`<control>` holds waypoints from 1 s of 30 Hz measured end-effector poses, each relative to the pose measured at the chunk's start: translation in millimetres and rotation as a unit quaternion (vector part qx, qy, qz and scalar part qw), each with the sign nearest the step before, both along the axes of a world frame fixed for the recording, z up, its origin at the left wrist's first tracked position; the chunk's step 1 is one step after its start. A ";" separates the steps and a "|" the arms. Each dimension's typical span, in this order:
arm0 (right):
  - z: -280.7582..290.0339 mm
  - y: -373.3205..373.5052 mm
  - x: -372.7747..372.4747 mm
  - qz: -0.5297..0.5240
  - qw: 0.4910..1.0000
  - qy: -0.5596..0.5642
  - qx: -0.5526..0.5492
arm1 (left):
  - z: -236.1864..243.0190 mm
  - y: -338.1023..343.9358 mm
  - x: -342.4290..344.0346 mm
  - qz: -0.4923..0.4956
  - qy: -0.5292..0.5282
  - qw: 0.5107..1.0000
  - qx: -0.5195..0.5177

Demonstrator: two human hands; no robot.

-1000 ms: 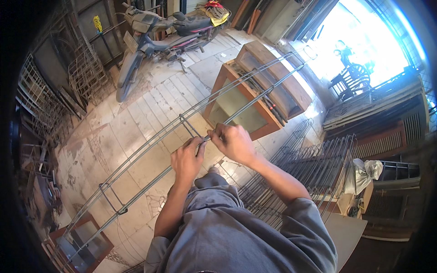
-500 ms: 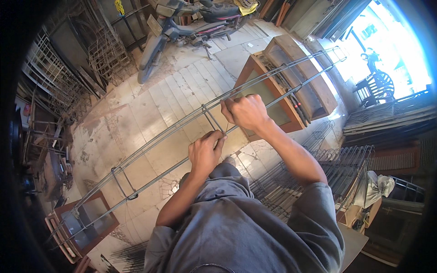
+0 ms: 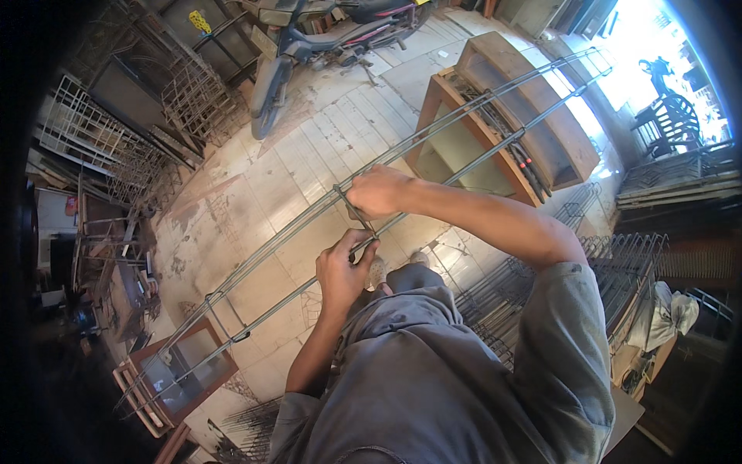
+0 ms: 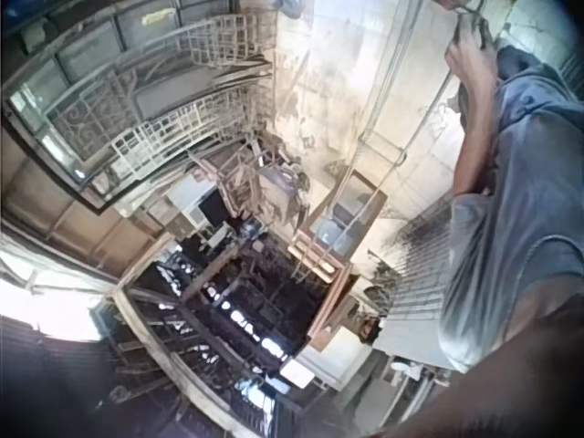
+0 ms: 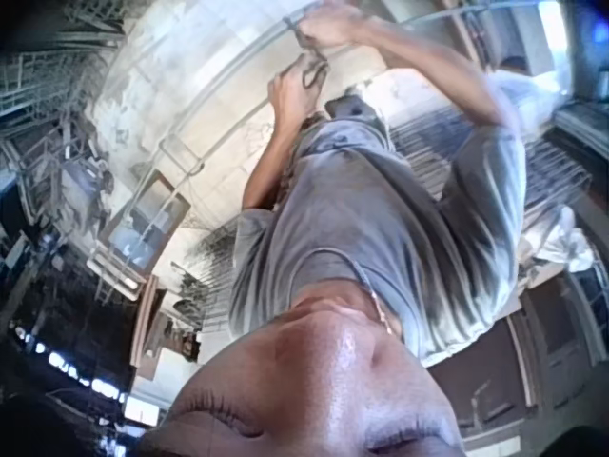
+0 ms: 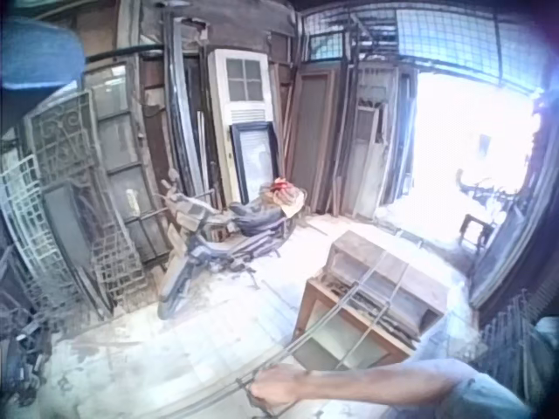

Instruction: The person assembles a metal structure by securing wire connectors to long metal rods using a pair of pliers.

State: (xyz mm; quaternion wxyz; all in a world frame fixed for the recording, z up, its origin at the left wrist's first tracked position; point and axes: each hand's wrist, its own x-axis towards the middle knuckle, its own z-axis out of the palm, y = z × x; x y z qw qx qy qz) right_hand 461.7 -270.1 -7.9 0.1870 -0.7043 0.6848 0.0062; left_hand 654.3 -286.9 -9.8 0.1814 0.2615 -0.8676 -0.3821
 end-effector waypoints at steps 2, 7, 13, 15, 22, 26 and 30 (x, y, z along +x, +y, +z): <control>2.9 -1.3 0.5 0.011 0.999 -0.034 0.026 | 1.1 0.3 -1.0 0.006 0.003 1.000 -0.002; -4.3 -12.6 2.5 0.085 0.987 -0.096 0.099 | -0.8 0.7 -0.5 -0.003 -0.001 1.000 0.005; -20.3 -11.8 -0.5 0.094 0.985 -0.100 0.100 | 2.8 -7.1 -0.6 -0.071 -0.012 0.997 0.028; -23.9 -9.5 -1.7 0.122 0.984 -0.104 0.073 | -2.2 -9.4 -3.1 -0.086 -0.001 0.996 0.009; -6.1 3.9 -13.2 0.060 0.995 -0.069 0.033 | 3.3 -8.0 -9.3 -0.083 -0.031 0.996 -0.003; -16.3 22.2 -22.2 -0.015 0.990 -0.130 -0.061 | 1.5 -5.3 -11.0 -0.073 -0.007 0.997 0.017; 29.7 87.8 6.5 -0.139 0.887 -0.154 -0.413 | 3.4 -3.2 -4.7 -0.054 -0.021 0.997 0.046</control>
